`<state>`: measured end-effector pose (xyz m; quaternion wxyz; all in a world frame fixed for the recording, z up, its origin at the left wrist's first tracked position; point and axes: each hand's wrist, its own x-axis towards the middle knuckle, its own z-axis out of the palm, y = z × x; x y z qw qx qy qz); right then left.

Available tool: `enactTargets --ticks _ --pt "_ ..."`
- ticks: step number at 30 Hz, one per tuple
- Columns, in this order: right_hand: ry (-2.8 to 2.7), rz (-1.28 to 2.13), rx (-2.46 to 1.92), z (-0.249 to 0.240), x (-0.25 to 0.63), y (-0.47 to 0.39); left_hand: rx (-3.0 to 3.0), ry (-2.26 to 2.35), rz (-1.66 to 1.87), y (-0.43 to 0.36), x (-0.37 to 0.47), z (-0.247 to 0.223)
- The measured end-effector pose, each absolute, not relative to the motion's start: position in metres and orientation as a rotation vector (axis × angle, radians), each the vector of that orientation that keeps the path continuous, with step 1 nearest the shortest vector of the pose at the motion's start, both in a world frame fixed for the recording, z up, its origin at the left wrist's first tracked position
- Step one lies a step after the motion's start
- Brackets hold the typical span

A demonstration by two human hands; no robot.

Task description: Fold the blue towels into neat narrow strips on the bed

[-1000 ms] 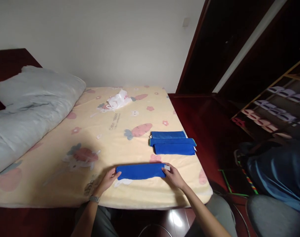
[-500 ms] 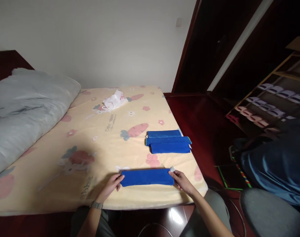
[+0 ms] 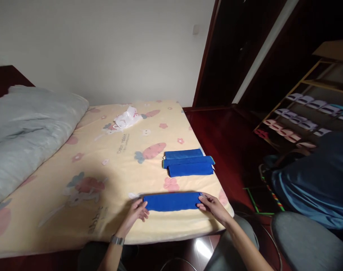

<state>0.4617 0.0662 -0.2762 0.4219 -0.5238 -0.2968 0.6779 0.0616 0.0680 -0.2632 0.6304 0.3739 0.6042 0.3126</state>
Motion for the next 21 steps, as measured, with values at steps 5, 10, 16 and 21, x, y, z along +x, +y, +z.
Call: enactTargets --ticks 5,10,16,21 --pt "-0.700 1.600 -1.225 -0.249 0.494 0.075 0.915 1.364 0.669 0.098 0.093 -0.247" --pt "-0.774 1.429 -1.292 -0.238 0.528 0.084 0.921 1.098 0.837 0.112 0.124 -0.241" --pt "-1.119 1.129 -1.436 -0.221 0.550 0.130 0.929 1.029 1.102 0.165 0.174 -0.236" --pt "-1.196 0.995 -1.400 -0.202 0.560 0.210 1.259 1.320 1.252 0.246 0.212 -0.236"
